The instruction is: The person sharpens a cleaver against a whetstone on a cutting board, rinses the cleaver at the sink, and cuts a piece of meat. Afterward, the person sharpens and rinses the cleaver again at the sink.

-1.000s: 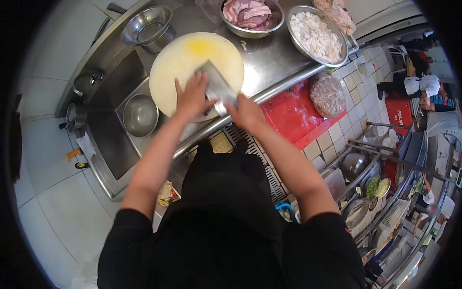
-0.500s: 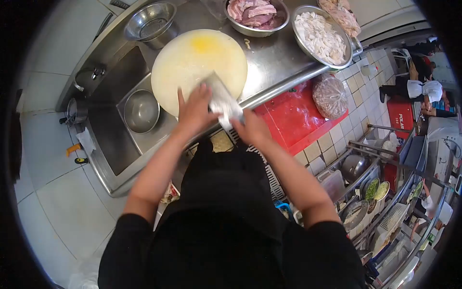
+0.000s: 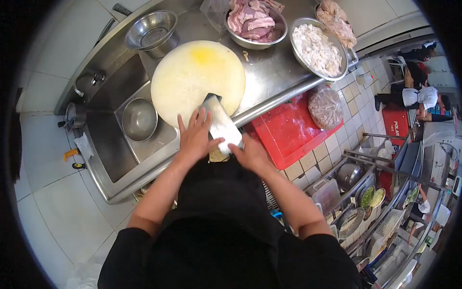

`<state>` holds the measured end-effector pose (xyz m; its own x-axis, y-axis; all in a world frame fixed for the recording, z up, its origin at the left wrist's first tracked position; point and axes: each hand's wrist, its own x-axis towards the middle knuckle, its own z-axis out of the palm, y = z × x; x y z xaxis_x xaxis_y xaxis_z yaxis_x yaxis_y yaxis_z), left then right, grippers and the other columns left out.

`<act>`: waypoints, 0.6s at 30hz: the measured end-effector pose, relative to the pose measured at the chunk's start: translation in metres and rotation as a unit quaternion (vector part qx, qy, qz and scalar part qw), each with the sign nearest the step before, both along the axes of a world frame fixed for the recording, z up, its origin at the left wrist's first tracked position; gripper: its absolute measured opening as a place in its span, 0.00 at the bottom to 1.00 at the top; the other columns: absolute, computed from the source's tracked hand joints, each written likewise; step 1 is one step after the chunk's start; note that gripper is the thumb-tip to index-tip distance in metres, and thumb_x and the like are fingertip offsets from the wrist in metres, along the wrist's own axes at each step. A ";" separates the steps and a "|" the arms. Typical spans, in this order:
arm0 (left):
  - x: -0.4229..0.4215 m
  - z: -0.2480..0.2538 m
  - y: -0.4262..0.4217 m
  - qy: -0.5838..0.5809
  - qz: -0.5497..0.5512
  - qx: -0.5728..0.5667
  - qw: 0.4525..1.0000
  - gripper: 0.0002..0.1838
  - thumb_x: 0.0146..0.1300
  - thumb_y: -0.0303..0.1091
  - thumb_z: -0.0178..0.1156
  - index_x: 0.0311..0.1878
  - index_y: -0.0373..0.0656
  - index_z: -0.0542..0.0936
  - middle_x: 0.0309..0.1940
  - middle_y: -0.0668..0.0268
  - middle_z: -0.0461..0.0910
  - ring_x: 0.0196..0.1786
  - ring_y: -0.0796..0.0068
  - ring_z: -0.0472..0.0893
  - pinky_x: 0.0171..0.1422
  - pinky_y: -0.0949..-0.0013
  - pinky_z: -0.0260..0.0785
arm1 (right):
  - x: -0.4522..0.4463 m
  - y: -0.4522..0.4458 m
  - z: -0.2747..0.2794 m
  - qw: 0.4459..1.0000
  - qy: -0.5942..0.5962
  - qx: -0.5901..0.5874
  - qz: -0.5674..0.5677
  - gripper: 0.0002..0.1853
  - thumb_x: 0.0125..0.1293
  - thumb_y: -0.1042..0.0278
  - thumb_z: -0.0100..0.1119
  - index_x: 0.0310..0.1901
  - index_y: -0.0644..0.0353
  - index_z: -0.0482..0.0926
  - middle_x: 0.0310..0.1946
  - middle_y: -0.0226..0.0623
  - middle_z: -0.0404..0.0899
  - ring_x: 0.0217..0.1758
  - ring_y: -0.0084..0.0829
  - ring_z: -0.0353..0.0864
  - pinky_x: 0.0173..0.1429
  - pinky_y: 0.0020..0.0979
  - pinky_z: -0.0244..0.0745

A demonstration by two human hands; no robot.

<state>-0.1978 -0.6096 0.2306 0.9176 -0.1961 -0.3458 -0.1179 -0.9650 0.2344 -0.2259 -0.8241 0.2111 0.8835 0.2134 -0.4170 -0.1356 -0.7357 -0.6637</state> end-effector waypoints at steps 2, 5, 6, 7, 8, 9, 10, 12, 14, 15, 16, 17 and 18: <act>0.047 -0.014 0.007 -0.038 0.006 0.025 0.999 0.55 0.60 0.70 0.64 0.82 0.45 0.60 0.84 0.56 0.55 0.86 0.58 0.51 0.83 0.27 0.26 | 0.052 0.011 -0.007 0.997 -0.025 -0.066 0.009 0.34 0.71 0.40 0.62 0.60 0.68 0.77 0.53 0.65 0.82 0.60 0.59 0.82 0.62 0.53 0.77; 0.146 -0.011 0.021 0.006 0.025 0.046 0.999 0.55 0.61 0.70 0.64 0.84 0.51 0.57 0.85 0.65 0.52 0.87 0.59 0.50 0.85 0.29 0.29 | 0.135 0.048 0.007 0.992 -0.034 -0.115 -0.027 0.31 0.70 0.41 0.63 0.51 0.68 0.79 0.46 0.63 0.85 0.55 0.59 0.85 0.59 0.50 0.79; 0.162 -0.003 0.024 0.020 0.013 0.051 0.998 0.55 0.60 0.71 0.65 0.83 0.49 0.58 0.85 0.64 0.53 0.87 0.59 0.50 0.85 0.29 0.29 | 0.142 0.055 0.005 0.991 -0.055 -0.117 -0.042 0.31 0.70 0.40 0.62 0.51 0.68 0.79 0.47 0.63 0.85 0.56 0.59 0.85 0.59 0.50 0.79; 0.159 -0.001 0.022 0.020 0.013 0.051 0.998 0.55 0.60 0.71 0.65 0.83 0.49 0.58 0.85 0.64 0.53 0.87 0.59 0.50 0.85 0.29 0.29 | 0.137 0.054 0.003 0.991 -0.055 -0.117 -0.043 0.31 0.70 0.40 0.62 0.51 0.68 0.79 0.47 0.63 0.85 0.56 0.59 0.85 0.59 0.50 0.79; 0.153 -0.002 0.019 0.012 0.008 0.048 0.999 0.55 0.59 0.69 0.66 0.82 0.47 0.59 0.84 0.62 0.54 0.87 0.58 0.49 0.85 0.29 0.28 | 0.131 0.052 0.000 0.992 -0.039 -0.109 -0.041 0.32 0.70 0.39 0.62 0.52 0.68 0.78 0.47 0.64 0.85 0.56 0.60 0.84 0.59 0.50 0.79; 0.141 -0.002 0.015 0.008 0.003 0.044 0.999 0.54 0.59 0.67 0.68 0.81 0.44 0.61 0.84 0.59 0.56 0.86 0.57 0.49 0.85 0.29 0.27 | 0.120 0.049 -0.002 0.994 -0.019 -0.102 -0.038 0.33 0.71 0.38 0.61 0.52 0.68 0.78 0.47 0.64 0.85 0.56 0.61 0.84 0.59 0.51 0.79; 0.114 -0.008 0.012 -0.010 0.003 0.013 1.000 0.55 0.59 0.66 0.68 0.80 0.41 0.62 0.83 0.55 0.56 0.86 0.57 0.49 0.84 0.29 0.25 | 0.098 0.044 0.005 0.993 -0.007 -0.117 -0.030 0.33 0.72 0.37 0.59 0.53 0.68 0.78 0.48 0.65 0.84 0.56 0.62 0.84 0.59 0.53 0.78; 0.048 -0.007 0.005 -0.038 -0.005 0.023 0.999 0.56 0.59 0.69 0.66 0.80 0.39 0.62 0.82 0.52 0.58 0.86 0.58 0.51 0.84 0.30 0.26 | 0.041 0.020 -0.012 0.999 -0.022 -0.048 0.001 0.33 0.72 0.40 0.59 0.60 0.68 0.76 0.48 0.67 0.84 0.54 0.64 0.83 0.60 0.56 0.77; -0.007 0.002 -0.002 -0.017 0.000 0.012 1.000 0.56 0.58 0.70 0.66 0.80 0.39 0.63 0.82 0.53 0.58 0.86 0.57 0.52 0.84 0.28 0.23 | -0.007 0.007 0.009 0.999 0.023 -0.031 -0.006 0.32 0.70 0.45 0.64 0.62 0.67 0.76 0.50 0.64 0.84 0.57 0.61 0.83 0.61 0.54 0.77; -0.015 0.007 -0.003 0.010 0.014 -0.020 1.000 0.55 0.59 0.69 0.66 0.80 0.41 0.63 0.83 0.53 0.57 0.86 0.56 0.53 0.83 0.28 0.23 | -0.011 0.005 0.017 0.999 0.033 -0.019 -0.001 0.32 0.70 0.45 0.64 0.62 0.67 0.76 0.50 0.63 0.84 0.58 0.59 0.83 0.60 0.52 0.78; -0.006 0.008 -0.002 0.005 0.014 0.001 1.000 0.55 0.58 0.70 0.66 0.80 0.43 0.63 0.83 0.53 0.57 0.86 0.57 0.53 0.84 0.28 0.23 | 0.000 0.005 0.018 0.999 0.022 -0.028 0.003 0.33 0.70 0.44 0.63 0.62 0.66 0.76 0.50 0.62 0.84 0.57 0.59 0.84 0.60 0.53 0.78; 0.007 0.007 -0.001 0.005 0.012 0.022 1.000 0.55 0.58 0.70 0.66 0.81 0.44 0.62 0.83 0.54 0.56 0.86 0.57 0.53 0.84 0.28 0.23 | 0.016 0.006 0.017 0.999 0.015 -0.037 0.004 0.33 0.70 0.43 0.63 0.62 0.66 0.76 0.50 0.62 0.84 0.57 0.59 0.84 0.60 0.53 0.78; 0.033 -0.003 0.003 -0.017 0.021 0.018 0.999 0.55 0.58 0.70 0.67 0.81 0.46 0.61 0.84 0.56 0.55 0.86 0.57 0.53 0.84 0.28 0.24 | 0.046 0.011 0.012 0.993 -0.010 -0.112 0.034 0.33 0.70 0.41 0.62 0.60 0.66 0.78 0.49 0.62 0.85 0.56 0.60 0.84 0.59 0.52 0.79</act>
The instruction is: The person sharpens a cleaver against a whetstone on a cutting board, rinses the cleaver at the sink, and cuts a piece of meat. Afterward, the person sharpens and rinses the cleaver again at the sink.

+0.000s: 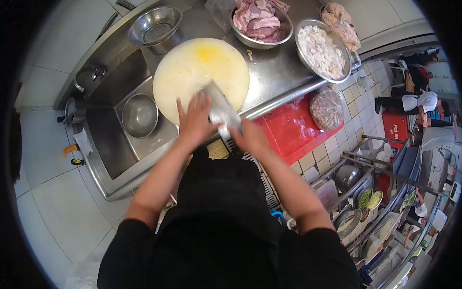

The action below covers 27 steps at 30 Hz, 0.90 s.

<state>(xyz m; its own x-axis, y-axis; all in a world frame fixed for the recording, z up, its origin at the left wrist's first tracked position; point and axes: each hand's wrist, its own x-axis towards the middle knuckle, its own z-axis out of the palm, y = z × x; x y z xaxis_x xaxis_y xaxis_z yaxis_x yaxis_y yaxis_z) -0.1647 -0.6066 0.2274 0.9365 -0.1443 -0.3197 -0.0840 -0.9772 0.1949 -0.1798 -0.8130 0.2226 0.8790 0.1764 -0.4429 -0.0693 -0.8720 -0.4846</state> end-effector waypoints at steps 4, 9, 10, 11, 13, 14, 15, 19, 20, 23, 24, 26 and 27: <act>0.115 -0.007 0.021 -0.002 0.023 -0.030 0.999 0.55 0.58 0.67 0.68 0.82 0.48 0.60 0.84 0.59 0.56 0.86 0.57 0.52 0.84 0.28 0.28 | 0.097 0.044 0.001 0.997 -0.045 -0.019 -0.058 0.31 0.71 0.40 0.61 0.51 0.68 0.79 0.46 0.64 0.85 0.54 0.60 0.85 0.59 0.51 0.80; 0.058 -0.014 0.008 -0.012 -0.008 -0.021 1.000 0.53 0.60 0.65 0.67 0.82 0.48 0.60 0.84 0.58 0.56 0.87 0.58 0.49 0.85 0.29 0.26 | 0.037 0.022 -0.012 0.998 -0.028 0.013 -0.058 0.32 0.72 0.39 0.60 0.51 0.69 0.77 0.45 0.67 0.84 0.52 0.65 0.84 0.55 0.56 0.79; 0.026 -0.008 0.004 -0.005 -0.021 -0.016 1.000 0.53 0.60 0.65 0.67 0.81 0.45 0.61 0.83 0.56 0.56 0.86 0.57 0.50 0.84 0.28 0.24 | 0.010 0.011 -0.011 0.999 -0.005 0.013 -0.042 0.31 0.72 0.40 0.60 0.53 0.69 0.77 0.46 0.67 0.84 0.52 0.65 0.84 0.55 0.56 0.79; -0.008 -0.002 -0.001 -0.005 -0.021 -0.014 1.000 0.53 0.60 0.66 0.67 0.81 0.43 0.63 0.82 0.56 0.59 0.86 0.57 0.51 0.84 0.28 0.25 | -0.019 -0.003 -0.015 0.998 -0.008 0.046 -0.029 0.31 0.72 0.42 0.61 0.56 0.69 0.77 0.46 0.67 0.84 0.52 0.65 0.84 0.55 0.56 0.78; -0.051 -0.003 -0.008 -0.002 -0.019 -0.062 0.998 0.55 0.57 0.67 0.69 0.80 0.42 0.63 0.80 0.52 0.62 0.85 0.54 0.54 0.82 0.24 0.25 | -0.057 -0.024 -0.012 0.992 0.007 0.126 -0.029 0.30 0.71 0.46 0.63 0.59 0.67 0.76 0.48 0.65 0.84 0.55 0.63 0.83 0.58 0.56 0.78; -0.043 0.005 -0.010 0.020 -0.014 -0.059 0.998 0.54 0.58 0.65 0.69 0.80 0.42 0.63 0.81 0.53 0.60 0.85 0.56 0.53 0.83 0.25 0.26 | -0.049 -0.028 -0.017 0.994 0.015 0.105 -0.022 0.30 0.71 0.45 0.63 0.59 0.67 0.76 0.48 0.65 0.84 0.56 0.63 0.83 0.58 0.55 0.78; -0.033 0.013 -0.010 0.046 -0.012 -0.056 0.997 0.53 0.60 0.62 0.70 0.80 0.41 0.63 0.82 0.54 0.59 0.86 0.57 0.52 0.83 0.26 0.26 | -0.043 -0.029 -0.021 0.996 0.028 0.084 -0.019 0.30 0.71 0.44 0.63 0.58 0.66 0.77 0.48 0.65 0.84 0.57 0.63 0.83 0.59 0.55 0.78; 0.084 -0.021 0.008 -0.027 0.007 -0.013 1.000 0.53 0.59 0.69 0.66 0.82 0.49 0.61 0.83 0.61 0.57 0.86 0.59 0.52 0.85 0.29 0.29 | 0.074 0.015 -0.002 0.999 -0.027 -0.005 -0.028 0.31 0.71 0.42 0.62 0.56 0.67 0.78 0.48 0.65 0.84 0.55 0.62 0.84 0.58 0.54 0.79; 0.109 -0.015 0.013 -0.003 0.006 -0.005 1.000 0.53 0.60 0.69 0.66 0.82 0.50 0.62 0.84 0.61 0.57 0.86 0.59 0.52 0.85 0.30 0.30 | 0.086 0.023 -0.003 0.999 -0.032 -0.003 -0.025 0.31 0.71 0.42 0.62 0.56 0.67 0.78 0.48 0.65 0.84 0.55 0.62 0.84 0.58 0.54 0.79; 0.114 0.002 0.010 0.033 -0.001 -0.010 0.999 0.53 0.59 0.68 0.66 0.81 0.48 0.63 0.84 0.60 0.55 0.86 0.59 0.50 0.85 0.31 0.31 | 0.086 0.025 -0.018 0.996 -0.064 -0.004 -0.067 0.31 0.70 0.41 0.63 0.55 0.67 0.78 0.47 0.64 0.84 0.54 0.62 0.84 0.57 0.54 0.79; 0.095 -0.004 0.007 0.006 -0.013 -0.022 1.000 0.53 0.59 0.68 0.67 0.81 0.45 0.63 0.84 0.59 0.56 0.86 0.60 0.50 0.85 0.31 0.30 | 0.068 0.018 -0.024 0.997 -0.057 0.002 -0.061 0.31 0.70 0.41 0.63 0.55 0.67 0.78 0.47 0.64 0.84 0.54 0.62 0.84 0.57 0.54 0.79; 0.041 -0.015 -0.001 -0.029 -0.033 -0.042 0.998 0.54 0.59 0.66 0.68 0.79 0.39 0.64 0.83 0.57 0.57 0.86 0.61 0.51 0.85 0.31 0.30 | 0.017 0.003 -0.021 0.997 -0.040 0.032 -0.053 0.31 0.69 0.42 0.64 0.55 0.67 0.79 0.48 0.63 0.84 0.54 0.62 0.84 0.57 0.53 0.79; 0.008 -0.015 -0.005 -0.041 -0.042 -0.049 0.997 0.54 0.58 0.65 0.68 0.78 0.37 0.65 0.82 0.56 0.59 0.86 0.61 0.52 0.85 0.31 0.30 | -0.013 -0.006 -0.013 0.996 -0.034 0.056 -0.053 0.31 0.69 0.42 0.65 0.56 0.67 0.79 0.48 0.63 0.84 0.55 0.62 0.84 0.57 0.53 0.79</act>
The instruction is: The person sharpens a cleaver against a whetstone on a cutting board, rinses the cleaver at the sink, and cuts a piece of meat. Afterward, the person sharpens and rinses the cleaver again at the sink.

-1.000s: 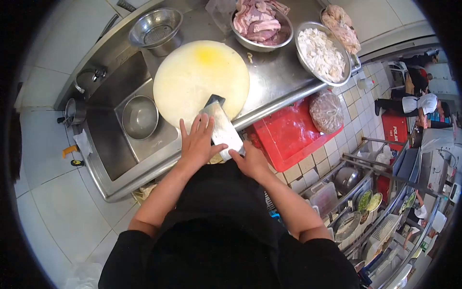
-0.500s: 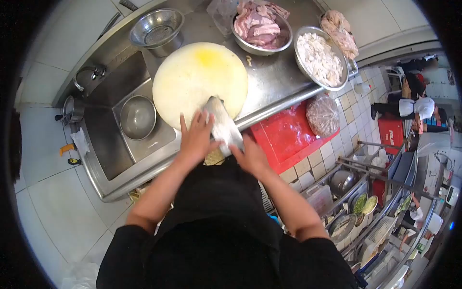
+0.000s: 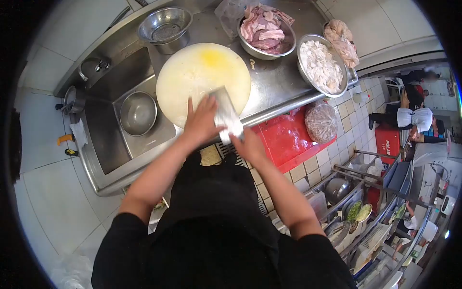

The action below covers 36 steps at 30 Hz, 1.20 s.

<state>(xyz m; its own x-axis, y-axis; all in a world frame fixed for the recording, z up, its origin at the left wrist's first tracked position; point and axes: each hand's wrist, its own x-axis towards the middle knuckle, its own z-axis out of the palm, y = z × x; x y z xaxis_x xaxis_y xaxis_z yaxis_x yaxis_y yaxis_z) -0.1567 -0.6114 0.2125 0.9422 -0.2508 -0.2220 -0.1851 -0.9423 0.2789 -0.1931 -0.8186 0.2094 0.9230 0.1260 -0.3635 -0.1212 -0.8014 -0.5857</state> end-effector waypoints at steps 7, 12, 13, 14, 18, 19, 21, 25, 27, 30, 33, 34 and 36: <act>0.023 -0.004 0.000 -0.032 0.025 0.009 0.999 0.51 0.57 0.63 0.71 0.76 0.39 0.69 0.80 0.57 0.64 0.83 0.60 0.59 0.85 0.30 0.29 | 0.033 -0.002 0.002 1.000 0.006 -0.015 0.019 0.32 0.69 0.41 0.64 0.56 0.67 0.79 0.45 0.63 0.85 0.53 0.61 0.85 0.57 0.53 0.80; 0.116 0.014 0.013 0.067 0.032 0.037 0.997 0.49 0.60 0.67 0.66 0.76 0.43 0.70 0.82 0.60 0.61 0.85 0.61 0.56 0.86 0.33 0.31 | 0.103 0.034 -0.017 0.997 -0.046 -0.051 -0.024 0.32 0.68 0.38 0.64 0.47 0.68 0.80 0.42 0.60 0.86 0.50 0.60 0.85 0.54 0.50 0.79; 0.103 0.016 0.008 0.052 0.030 0.027 0.998 0.49 0.60 0.66 0.67 0.75 0.41 0.70 0.81 0.60 0.61 0.85 0.61 0.56 0.86 0.33 0.31 | 0.092 0.029 -0.014 0.998 -0.040 -0.052 -0.018 0.32 0.68 0.39 0.64 0.48 0.68 0.81 0.43 0.61 0.86 0.51 0.59 0.85 0.54 0.50 0.79; 0.077 0.013 0.004 0.041 0.028 0.017 0.999 0.49 0.60 0.65 0.67 0.75 0.40 0.70 0.81 0.59 0.61 0.85 0.62 0.55 0.86 0.33 0.31 | 0.068 0.023 -0.012 0.998 -0.032 -0.053 -0.012 0.32 0.68 0.39 0.63 0.49 0.68 0.81 0.44 0.61 0.85 0.53 0.58 0.85 0.55 0.50 0.79; -0.048 0.017 -0.007 0.042 0.010 -0.043 0.998 0.50 0.59 0.58 0.70 0.76 0.34 0.66 0.80 0.54 0.62 0.84 0.60 0.55 0.85 0.31 0.27 | -0.044 -0.021 -0.010 0.999 0.013 0.038 0.018 0.29 0.70 0.43 0.63 0.55 0.66 0.78 0.46 0.64 0.84 0.52 0.62 0.85 0.55 0.54 0.79; -0.047 0.016 -0.006 0.040 0.012 -0.043 0.998 0.50 0.59 0.58 0.70 0.76 0.34 0.66 0.80 0.54 0.62 0.84 0.60 0.55 0.85 0.31 0.27 | -0.037 -0.023 -0.010 0.999 0.011 0.038 0.020 0.29 0.70 0.43 0.63 0.55 0.66 0.78 0.46 0.64 0.84 0.52 0.62 0.85 0.55 0.54 0.79; -0.051 0.013 -0.004 0.056 0.015 -0.066 0.996 0.50 0.60 0.59 0.69 0.77 0.35 0.64 0.80 0.55 0.62 0.85 0.61 0.55 0.85 0.31 0.25 | -0.038 -0.026 -0.009 0.998 0.036 0.013 0.040 0.30 0.70 0.43 0.63 0.58 0.64 0.77 0.47 0.63 0.84 0.53 0.62 0.84 0.55 0.54 0.79; 0.072 0.001 0.018 0.034 0.029 0.031 0.999 0.47 0.65 0.65 0.63 0.80 0.48 0.64 0.84 0.65 0.57 0.85 0.62 0.55 0.85 0.31 0.30 | 0.081 0.017 0.008 0.997 -0.011 -0.068 0.027 0.32 0.68 0.39 0.63 0.52 0.68 0.79 0.47 0.62 0.85 0.54 0.60 0.85 0.58 0.51 0.79; 0.114 0.004 0.027 0.059 0.033 0.019 0.998 0.46 0.64 0.68 0.60 0.78 0.48 0.67 0.83 0.66 0.60 0.85 0.61 0.55 0.85 0.30 0.32 | 0.105 0.033 0.001 0.998 -0.017 -0.055 -0.008 0.32 0.68 0.39 0.63 0.51 0.69 0.79 0.46 0.64 0.85 0.54 0.61 0.84 0.57 0.52 0.79; 0.090 0.007 0.017 0.049 0.002 0.030 0.998 0.44 0.65 0.67 0.60 0.77 0.47 0.69 0.81 0.65 0.62 0.85 0.61 0.55 0.85 0.31 0.33 | 0.079 0.026 -0.001 0.998 -0.003 -0.061 0.001 0.33 0.69 0.39 0.63 0.52 0.70 0.79 0.46 0.65 0.84 0.54 0.62 0.84 0.57 0.53 0.79; -0.006 0.009 0.003 -0.019 -0.012 0.026 0.999 0.45 0.64 0.62 0.65 0.75 0.38 0.71 0.78 0.59 0.66 0.84 0.60 0.56 0.85 0.31 0.27 | -0.006 -0.002 -0.005 0.999 -0.018 0.019 0.019 0.31 0.71 0.43 0.62 0.53 0.70 0.78 0.44 0.67 0.84 0.51 0.65 0.84 0.54 0.56 0.79; -0.039 0.013 0.000 -0.016 -0.009 0.007 1.000 0.46 0.61 0.62 0.67 0.74 0.37 0.72 0.77 0.57 0.68 0.84 0.58 0.56 0.85 0.30 0.27 | -0.033 -0.011 0.002 0.999 0.030 0.020 0.024 0.31 0.71 0.44 0.63 0.56 0.69 0.77 0.45 0.67 0.84 0.52 0.65 0.83 0.55 0.55 0.79; -0.073 0.016 -0.010 -0.015 0.005 -0.025 1.000 0.48 0.58 0.63 0.69 0.73 0.37 0.73 0.76 0.56 0.68 0.83 0.56 0.58 0.83 0.27 0.27 | -0.065 -0.022 0.011 0.995 0.030 0.086 0.030 0.31 0.71 0.44 0.64 0.60 0.66 0.77 0.48 0.67 0.83 0.54 0.64 0.84 0.57 0.55 0.78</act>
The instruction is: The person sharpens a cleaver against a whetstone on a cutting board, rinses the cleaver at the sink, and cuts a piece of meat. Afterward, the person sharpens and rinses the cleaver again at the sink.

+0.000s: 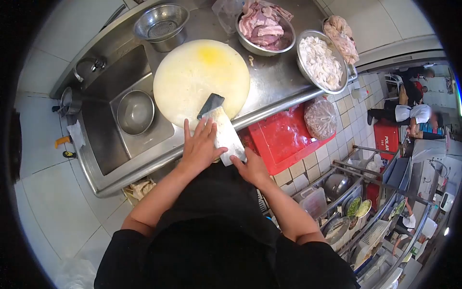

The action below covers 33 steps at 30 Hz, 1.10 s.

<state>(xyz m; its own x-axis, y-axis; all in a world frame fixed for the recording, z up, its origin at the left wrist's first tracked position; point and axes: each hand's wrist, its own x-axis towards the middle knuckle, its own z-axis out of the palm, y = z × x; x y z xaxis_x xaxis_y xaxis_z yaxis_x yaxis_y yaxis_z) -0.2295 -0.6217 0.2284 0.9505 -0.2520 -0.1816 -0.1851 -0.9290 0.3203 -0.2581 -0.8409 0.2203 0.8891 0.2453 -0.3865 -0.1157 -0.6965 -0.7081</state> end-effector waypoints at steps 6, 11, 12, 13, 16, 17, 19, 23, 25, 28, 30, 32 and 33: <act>0.153 -0.001 0.019 0.026 0.047 0.052 0.997 0.44 0.61 0.64 0.67 0.70 0.38 0.76 0.78 0.58 0.67 0.84 0.57 0.57 0.84 0.27 0.27 | 0.151 0.045 -0.011 0.989 -0.038 -0.140 0.001 0.32 0.69 0.40 0.63 0.53 0.68 0.79 0.46 0.63 0.85 0.54 0.61 0.85 0.56 0.52 0.79; 0.144 -0.014 0.018 0.002 0.023 0.052 0.998 0.46 0.62 0.65 0.65 0.71 0.36 0.74 0.79 0.58 0.65 0.84 0.59 0.56 0.85 0.32 0.28 | 0.129 0.052 -0.014 0.991 -0.033 -0.127 -0.032 0.31 0.69 0.40 0.63 0.52 0.68 0.79 0.46 0.62 0.85 0.53 0.60 0.85 0.57 0.52 0.79; 0.113 -0.013 0.014 -0.013 0.010 0.059 0.998 0.47 0.62 0.65 0.65 0.71 0.34 0.73 0.79 0.56 0.65 0.85 0.60 0.55 0.86 0.33 0.28 | 0.103 0.040 -0.021 0.993 -0.028 -0.109 -0.023 0.31 0.70 0.40 0.62 0.54 0.67 0.79 0.46 0.62 0.85 0.53 0.61 0.84 0.57 0.52 0.79; 0.080 -0.005 0.009 -0.019 0.002 0.060 0.998 0.48 0.62 0.65 0.66 0.71 0.32 0.73 0.78 0.53 0.65 0.85 0.59 0.55 0.85 0.32 0.28 | 0.074 0.033 -0.003 0.996 -0.005 -0.091 -0.013 0.31 0.70 0.41 0.62 0.57 0.66 0.79 0.47 0.61 0.85 0.54 0.62 0.84 0.57 0.53 0.79; 0.006 0.001 0.004 0.022 0.013 -0.018 1.000 0.53 0.57 0.65 0.70 0.73 0.30 0.70 0.78 0.50 0.64 0.84 0.56 0.57 0.84 0.29 0.24 | 0.014 0.008 0.004 1.000 0.029 0.006 -0.008 0.28 0.68 0.48 0.68 0.58 0.66 0.79 0.50 0.63 0.84 0.57 0.60 0.83 0.58 0.52 0.78; 0.012 -0.001 0.005 0.025 0.020 -0.010 0.999 0.54 0.57 0.66 0.70 0.74 0.30 0.69 0.79 0.50 0.64 0.84 0.56 0.57 0.84 0.30 0.25 | 0.022 0.005 -0.002 0.999 0.037 -0.025 0.009 0.29 0.69 0.47 0.67 0.57 0.66 0.79 0.50 0.63 0.84 0.57 0.60 0.84 0.59 0.52 0.78; 0.039 -0.006 0.009 0.018 0.033 0.010 0.999 0.54 0.57 0.66 0.69 0.76 0.33 0.67 0.80 0.53 0.63 0.84 0.57 0.56 0.85 0.30 0.26 | 0.055 0.011 -0.008 0.996 0.019 -0.082 0.028 0.29 0.70 0.44 0.65 0.56 0.66 0.79 0.49 0.64 0.84 0.56 0.60 0.84 0.59 0.52 0.79; 0.174 -0.020 0.034 0.023 0.064 0.030 0.997 0.49 0.60 0.66 0.67 0.76 0.43 0.68 0.82 0.61 0.60 0.85 0.58 0.55 0.85 0.31 0.28 | 0.173 0.063 -0.008 0.988 -0.037 -0.150 -0.012 0.32 0.70 0.40 0.63 0.53 0.69 0.78 0.46 0.65 0.84 0.55 0.61 0.84 0.59 0.51 0.79; 0.182 -0.007 0.036 0.036 0.058 0.034 0.997 0.47 0.60 0.65 0.67 0.76 0.44 0.69 0.83 0.62 0.59 0.85 0.58 0.55 0.85 0.30 0.29 | 0.173 0.068 -0.012 0.989 -0.047 -0.139 -0.035 0.32 0.69 0.40 0.63 0.51 0.69 0.78 0.45 0.65 0.85 0.54 0.62 0.84 0.58 0.51 0.80; 0.146 -0.010 0.025 0.059 0.034 0.016 0.998 0.51 0.58 0.66 0.68 0.77 0.41 0.67 0.82 0.61 0.60 0.85 0.60 0.54 0.85 0.31 0.29 | 0.134 0.051 -0.017 0.991 -0.027 -0.131 -0.016 0.32 0.70 0.40 0.62 0.53 0.68 0.79 0.46 0.64 0.85 0.54 0.62 0.84 0.58 0.53 0.79; 0.076 -0.022 0.018 -0.012 0.017 0.011 1.000 0.53 0.58 0.64 0.70 0.76 0.34 0.66 0.80 0.54 0.62 0.85 0.59 0.55 0.85 0.29 0.26 | 0.078 0.027 -0.026 0.998 -0.036 -0.058 0.016 0.32 0.70 0.42 0.63 0.59 0.66 0.78 0.47 0.62 0.85 0.54 0.62 0.84 0.57 0.54 0.79; 0.023 0.001 0.013 0.061 0.024 -0.003 0.998 0.54 0.57 0.64 0.70 0.77 0.33 0.66 0.81 0.53 0.61 0.85 0.60 0.55 0.84 0.27 0.24 | 0.028 0.016 -0.010 1.000 0.016 -0.013 0.011 0.31 0.70 0.44 0.64 0.61 0.65 0.77 0.50 0.63 0.84 0.54 0.62 0.84 0.58 0.54 0.78; 0.018 0.008 0.014 0.065 0.032 -0.006 0.997 0.54 0.57 0.65 0.70 0.76 0.34 0.67 0.80 0.53 0.63 0.84 0.60 0.57 0.84 0.28 0.24 | 0.024 0.016 -0.011 0.999 0.019 -0.023 0.016 0.31 0.70 0.44 0.64 0.61 0.65 0.77 0.49 0.63 0.84 0.54 0.62 0.84 0.58 0.54 0.78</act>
